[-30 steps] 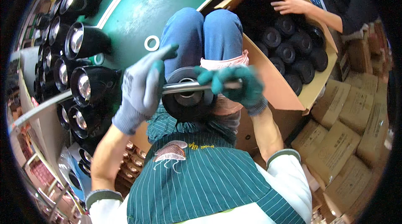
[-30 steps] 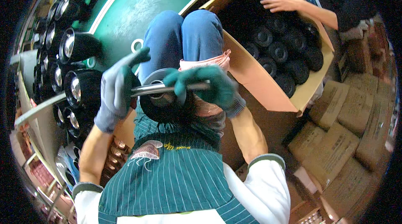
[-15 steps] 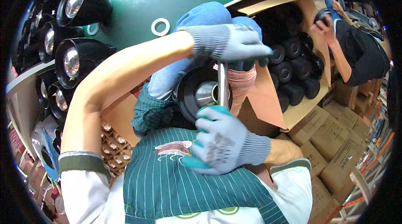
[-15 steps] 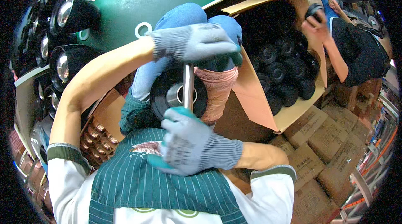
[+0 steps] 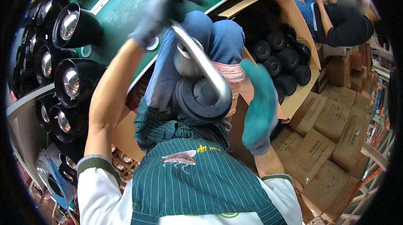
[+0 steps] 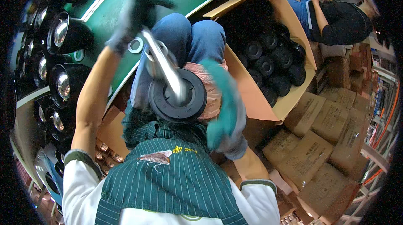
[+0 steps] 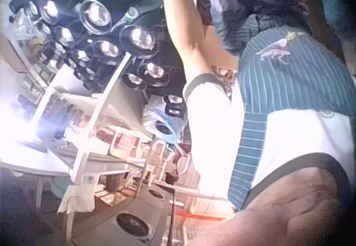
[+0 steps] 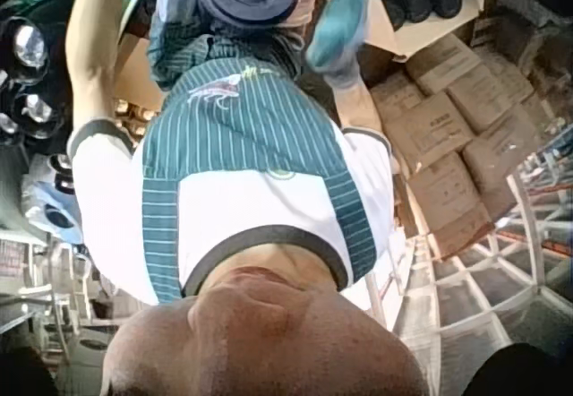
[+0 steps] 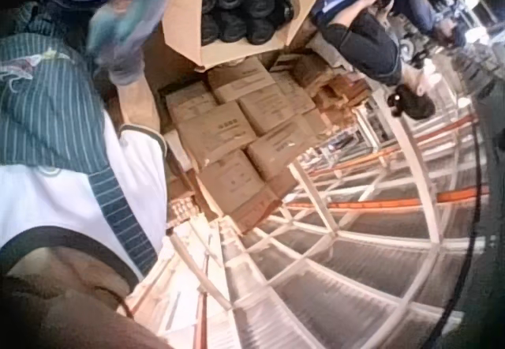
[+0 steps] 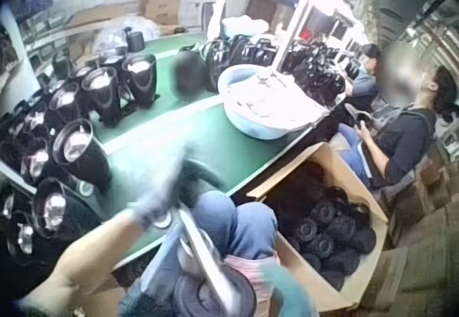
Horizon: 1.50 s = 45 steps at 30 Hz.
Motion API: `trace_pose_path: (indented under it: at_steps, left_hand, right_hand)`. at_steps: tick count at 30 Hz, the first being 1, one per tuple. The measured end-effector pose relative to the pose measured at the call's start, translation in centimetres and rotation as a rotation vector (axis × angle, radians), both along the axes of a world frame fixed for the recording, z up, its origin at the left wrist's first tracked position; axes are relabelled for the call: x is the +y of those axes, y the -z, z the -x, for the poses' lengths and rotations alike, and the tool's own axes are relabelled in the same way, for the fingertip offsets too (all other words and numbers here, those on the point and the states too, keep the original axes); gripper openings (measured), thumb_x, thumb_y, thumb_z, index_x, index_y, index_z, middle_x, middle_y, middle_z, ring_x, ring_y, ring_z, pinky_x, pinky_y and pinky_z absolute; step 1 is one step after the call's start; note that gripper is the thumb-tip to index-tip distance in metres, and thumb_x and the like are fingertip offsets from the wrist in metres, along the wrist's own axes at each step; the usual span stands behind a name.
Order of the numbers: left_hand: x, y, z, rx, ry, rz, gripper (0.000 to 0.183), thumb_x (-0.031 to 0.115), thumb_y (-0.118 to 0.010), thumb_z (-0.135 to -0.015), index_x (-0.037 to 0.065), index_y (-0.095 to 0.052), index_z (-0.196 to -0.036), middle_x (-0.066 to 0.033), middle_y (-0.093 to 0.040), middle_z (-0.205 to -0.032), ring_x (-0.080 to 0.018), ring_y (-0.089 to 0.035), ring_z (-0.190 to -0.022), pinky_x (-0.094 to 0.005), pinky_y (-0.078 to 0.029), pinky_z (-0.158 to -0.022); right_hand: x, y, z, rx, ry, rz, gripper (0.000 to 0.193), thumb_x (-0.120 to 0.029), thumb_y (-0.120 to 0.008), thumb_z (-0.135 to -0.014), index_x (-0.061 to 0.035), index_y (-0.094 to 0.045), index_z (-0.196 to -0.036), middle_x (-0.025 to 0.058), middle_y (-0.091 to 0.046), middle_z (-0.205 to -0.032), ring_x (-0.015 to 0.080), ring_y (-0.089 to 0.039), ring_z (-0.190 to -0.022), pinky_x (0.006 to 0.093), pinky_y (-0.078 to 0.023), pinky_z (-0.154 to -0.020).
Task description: The person sits at a workstation and repeatedly assembles black kettles by inserting a metal rod into the base and securing a circular lid. The person handles the kettle body, rod, and lid one at a time, then places the assembled unit on the table.
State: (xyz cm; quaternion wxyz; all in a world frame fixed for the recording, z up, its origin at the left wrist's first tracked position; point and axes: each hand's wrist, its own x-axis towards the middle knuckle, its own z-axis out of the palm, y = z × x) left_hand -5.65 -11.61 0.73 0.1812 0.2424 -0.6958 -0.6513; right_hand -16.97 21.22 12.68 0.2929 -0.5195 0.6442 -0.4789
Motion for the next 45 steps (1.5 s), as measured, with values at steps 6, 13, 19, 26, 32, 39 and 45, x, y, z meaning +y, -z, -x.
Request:
trace_pose_path:
  at_steps: [6, 13, 19, 26, 32, 39, 45]
  left_hand:
    - [1.9, 0.7, -9.2, -0.322, -0.473, -0.371, 0.051, 0.054, -0.054, -0.102, 0.008, -0.074, -0.115, 0.0011, -0.067, -0.071, -0.0058, -0.053, -0.051, -0.0194, -0.034, -0.049]
    - [3.1, 9.1, -11.9, -0.581, -0.767, 0.569, 0.068, 0.043, -0.061, -0.099, 0.0, -0.046, -0.15, -0.0312, -0.065, -0.124, -0.0471, -0.061, -0.116, -0.0522, -0.047, -0.099]
    - [7.2, -2.1, -10.1, -0.561, -0.522, 1.082, 0.077, 0.031, -0.074, -0.088, -0.003, -0.045, -0.15, -0.0349, -0.045, -0.146, -0.0527, -0.048, -0.129, -0.0571, -0.041, -0.108]
    - [8.5, -9.8, -5.3, 0.004, -0.525, 1.09, 0.078, 0.04, -0.098, -0.058, 0.012, -0.068, -0.125, -0.0283, -0.045, -0.15, -0.0493, -0.044, -0.139, -0.0539, -0.04, -0.114]
    - [-7.2, -11.5, 0.0, -0.095, -0.494, 0.991, 0.058, 0.02, -0.094, -0.06, 0.012, -0.072, -0.112, -0.0246, -0.06, -0.138, -0.0415, -0.059, -0.129, -0.0483, -0.049, -0.107]
    - [-24.4, -8.6, 8.4, -0.617, -0.518, 1.068, 0.058, 0.032, -0.091, -0.068, 0.016, -0.072, -0.121, -0.0186, -0.058, -0.133, -0.0374, -0.06, -0.121, -0.045, -0.049, -0.103]
    - [-30.8, -8.3, 13.5, -0.754, -0.555, 1.014, 0.069, 0.04, -0.086, -0.078, 0.021, -0.061, -0.139, -0.0204, -0.054, -0.14, -0.0377, -0.059, -0.127, -0.0449, -0.05, -0.106]
  right_hand:
    - [0.9, 3.4, -1.1, 0.327, -0.166, -0.133, 0.121, -0.047, -0.096, -0.061, -0.0101, -0.037, -0.159, 0.025, -0.026, -0.165, 0.0408, -0.03, -0.152, 0.05, -0.032, -0.122]
    - [0.3, 2.0, -0.6, 0.124, -0.121, -0.067, 0.089, -0.037, -0.097, -0.061, -0.0145, -0.064, -0.141, 0.0291, -0.041, -0.156, 0.0443, -0.044, -0.144, 0.0507, -0.034, -0.121]
    - [-2.1, -0.7, 4.3, -0.393, 0.305, 0.19, 0.078, -0.034, -0.092, -0.075, -0.0005, -0.061, -0.139, 0.0194, -0.056, -0.146, 0.0286, -0.057, -0.133, 0.0413, -0.048, -0.111]
    - [-15.2, 4.9, 7.1, -1.369, 0.14, 0.076, 0.076, -0.059, -0.059, -0.099, -0.0064, -0.046, -0.152, 0.0144, -0.057, -0.143, 0.0332, -0.054, -0.133, 0.0462, -0.042, -0.117]
    - [-26.4, 11.1, 8.1, -1.233, 0.209, -0.15, 0.084, -0.071, -0.054, -0.096, -0.0147, -0.039, -0.157, 0.0169, -0.054, -0.142, 0.0302, -0.058, -0.125, 0.0524, -0.048, -0.107]
    - [-27.1, 12.2, 8.9, -1.454, 0.105, -0.155, 0.068, -0.056, -0.045, -0.106, -0.0057, -0.043, -0.153, 0.0139, -0.06, -0.138, 0.0286, -0.06, -0.125, 0.0473, -0.048, -0.107]
    - [-27.6, 11.7, 8.6, -1.349, 0.112, -0.16, 0.064, -0.05, -0.044, -0.109, -0.0022, -0.046, -0.151, 0.0131, -0.061, -0.137, 0.0258, -0.061, -0.122, 0.0425, -0.049, -0.105]
